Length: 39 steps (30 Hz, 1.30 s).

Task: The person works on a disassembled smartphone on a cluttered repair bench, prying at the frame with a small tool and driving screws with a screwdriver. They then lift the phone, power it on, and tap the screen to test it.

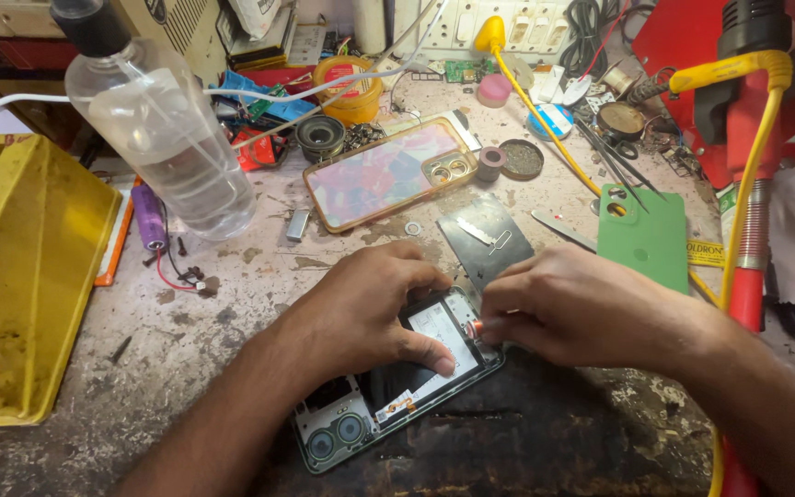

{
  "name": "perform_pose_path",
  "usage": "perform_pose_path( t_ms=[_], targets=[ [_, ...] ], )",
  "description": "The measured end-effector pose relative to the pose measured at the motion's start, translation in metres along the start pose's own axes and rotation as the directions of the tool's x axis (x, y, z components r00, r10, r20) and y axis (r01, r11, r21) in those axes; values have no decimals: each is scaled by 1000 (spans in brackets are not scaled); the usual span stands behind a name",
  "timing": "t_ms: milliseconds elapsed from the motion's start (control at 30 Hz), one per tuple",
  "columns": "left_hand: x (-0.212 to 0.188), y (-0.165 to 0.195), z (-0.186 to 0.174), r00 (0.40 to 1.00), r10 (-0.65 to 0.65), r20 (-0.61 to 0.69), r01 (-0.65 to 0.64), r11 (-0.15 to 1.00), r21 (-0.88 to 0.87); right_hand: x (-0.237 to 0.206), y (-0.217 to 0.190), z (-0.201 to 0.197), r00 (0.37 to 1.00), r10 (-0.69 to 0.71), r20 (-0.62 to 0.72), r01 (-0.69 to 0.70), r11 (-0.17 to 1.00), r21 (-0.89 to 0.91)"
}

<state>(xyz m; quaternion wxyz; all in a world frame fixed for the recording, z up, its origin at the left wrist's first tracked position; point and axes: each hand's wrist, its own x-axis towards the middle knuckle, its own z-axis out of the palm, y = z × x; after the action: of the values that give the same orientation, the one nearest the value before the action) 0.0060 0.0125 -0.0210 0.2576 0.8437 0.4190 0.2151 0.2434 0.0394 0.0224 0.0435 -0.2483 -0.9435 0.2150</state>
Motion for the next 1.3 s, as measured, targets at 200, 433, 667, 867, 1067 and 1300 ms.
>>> perform_pose_path(
  t_ms=[200, 433, 667, 867, 1067, 1300],
  targets=[
    [0, -2, 2, 1000, 16, -25, -16, 1000, -5, -9, -1, 2, 997, -71, 21, 73, 995, -71],
    [0, 2, 0, 1000, -21, -3, 21, 1000, 7, -2, -13, 8, 998, 56, -33, -62, 975, -212],
    [2, 6, -1, 994, -111, 26, 112, 991, -68, -9, -7, 5, 999, 3, 36, 0, 995, -96],
    [2, 8, -2, 987, -154, 45, 157, 985, -74, -8, -12, 7, 992, 118, 52, -110, 986, -125],
    [1, 4, -1, 997, -72, 21, 73, 997, -7, -1, -22, 2, 985, 166, 50, -161, 984, -81],
    [0, 0, 0, 999, -44, 22, 44, 999, -16, 1, -15, 0, 992, 119, 38, -118, 992, -35]
  ],
)
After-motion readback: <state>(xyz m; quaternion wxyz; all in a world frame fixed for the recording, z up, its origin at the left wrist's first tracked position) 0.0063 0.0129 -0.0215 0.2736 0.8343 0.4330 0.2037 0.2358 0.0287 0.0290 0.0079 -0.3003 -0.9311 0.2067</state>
